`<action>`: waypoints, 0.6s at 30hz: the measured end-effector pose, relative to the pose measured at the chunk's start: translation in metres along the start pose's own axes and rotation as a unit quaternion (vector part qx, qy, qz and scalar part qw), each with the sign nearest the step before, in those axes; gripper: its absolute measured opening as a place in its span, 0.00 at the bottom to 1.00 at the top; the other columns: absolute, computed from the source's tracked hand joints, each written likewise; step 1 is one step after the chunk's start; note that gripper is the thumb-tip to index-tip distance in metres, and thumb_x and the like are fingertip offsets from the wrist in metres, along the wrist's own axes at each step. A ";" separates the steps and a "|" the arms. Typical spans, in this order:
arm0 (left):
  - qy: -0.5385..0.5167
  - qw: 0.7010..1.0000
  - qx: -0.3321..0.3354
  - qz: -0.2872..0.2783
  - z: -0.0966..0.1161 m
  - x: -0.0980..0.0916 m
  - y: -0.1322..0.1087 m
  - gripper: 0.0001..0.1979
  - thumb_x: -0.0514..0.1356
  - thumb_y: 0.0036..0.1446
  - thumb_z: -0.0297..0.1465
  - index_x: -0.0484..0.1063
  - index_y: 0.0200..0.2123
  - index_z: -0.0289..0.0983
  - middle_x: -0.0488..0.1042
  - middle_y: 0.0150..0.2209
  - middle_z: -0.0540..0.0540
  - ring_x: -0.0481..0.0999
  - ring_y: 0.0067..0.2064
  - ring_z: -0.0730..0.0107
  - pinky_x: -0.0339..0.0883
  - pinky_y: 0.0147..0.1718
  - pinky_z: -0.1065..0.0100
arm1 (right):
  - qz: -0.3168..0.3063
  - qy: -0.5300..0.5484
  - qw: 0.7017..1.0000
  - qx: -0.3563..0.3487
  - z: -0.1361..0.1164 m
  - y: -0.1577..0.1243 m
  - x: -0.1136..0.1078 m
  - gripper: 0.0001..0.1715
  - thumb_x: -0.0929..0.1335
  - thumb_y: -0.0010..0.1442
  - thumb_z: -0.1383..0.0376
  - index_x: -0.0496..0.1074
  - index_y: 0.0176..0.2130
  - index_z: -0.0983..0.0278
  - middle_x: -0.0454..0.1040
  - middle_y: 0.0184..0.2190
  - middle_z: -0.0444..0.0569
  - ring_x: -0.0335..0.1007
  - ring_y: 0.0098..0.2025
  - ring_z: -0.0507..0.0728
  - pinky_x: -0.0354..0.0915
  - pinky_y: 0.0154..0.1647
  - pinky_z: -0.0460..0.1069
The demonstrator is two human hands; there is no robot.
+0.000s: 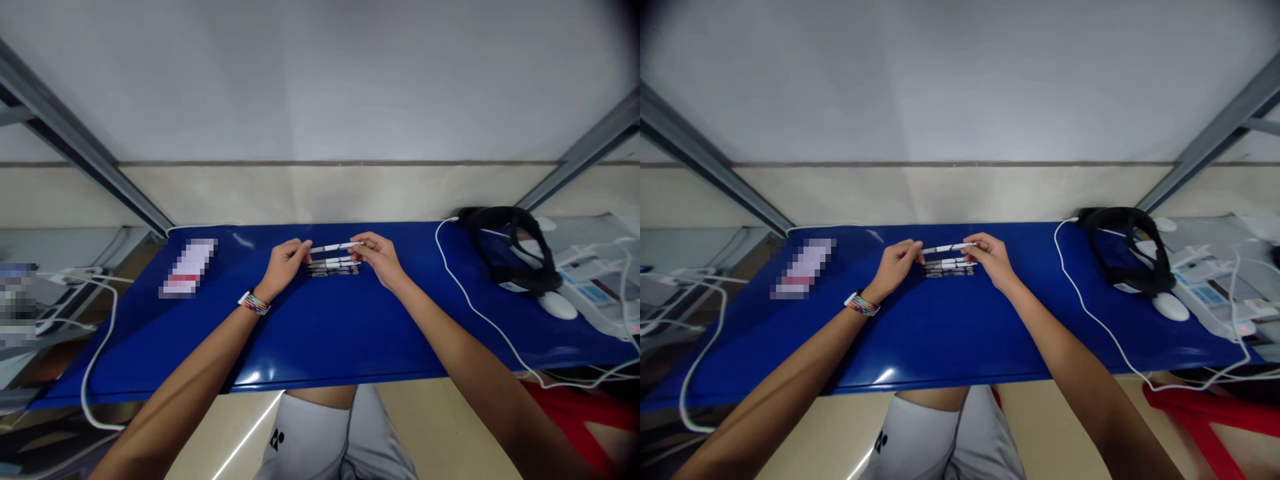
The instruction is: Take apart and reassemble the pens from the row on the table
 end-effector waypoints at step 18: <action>-0.079 0.997 -0.006 0.005 -0.010 0.004 0.002 0.22 0.70 0.62 0.42 0.76 0.57 0.42 0.81 0.39 0.47 0.80 0.40 0.64 0.73 0.45 0.62 | 0.024 0.031 0.999 0.011 0.008 0.003 -0.003 0.22 0.82 0.53 0.53 0.81 0.42 0.60 0.83 0.34 0.47 0.78 0.31 0.55 0.75 0.36 0.53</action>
Point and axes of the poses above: each hand's wrist, its own y-axis towards the middle knuckle, its own x-axis out of the palm, z = x × y, the point moved 6 cm from there along y, towards the middle knuckle
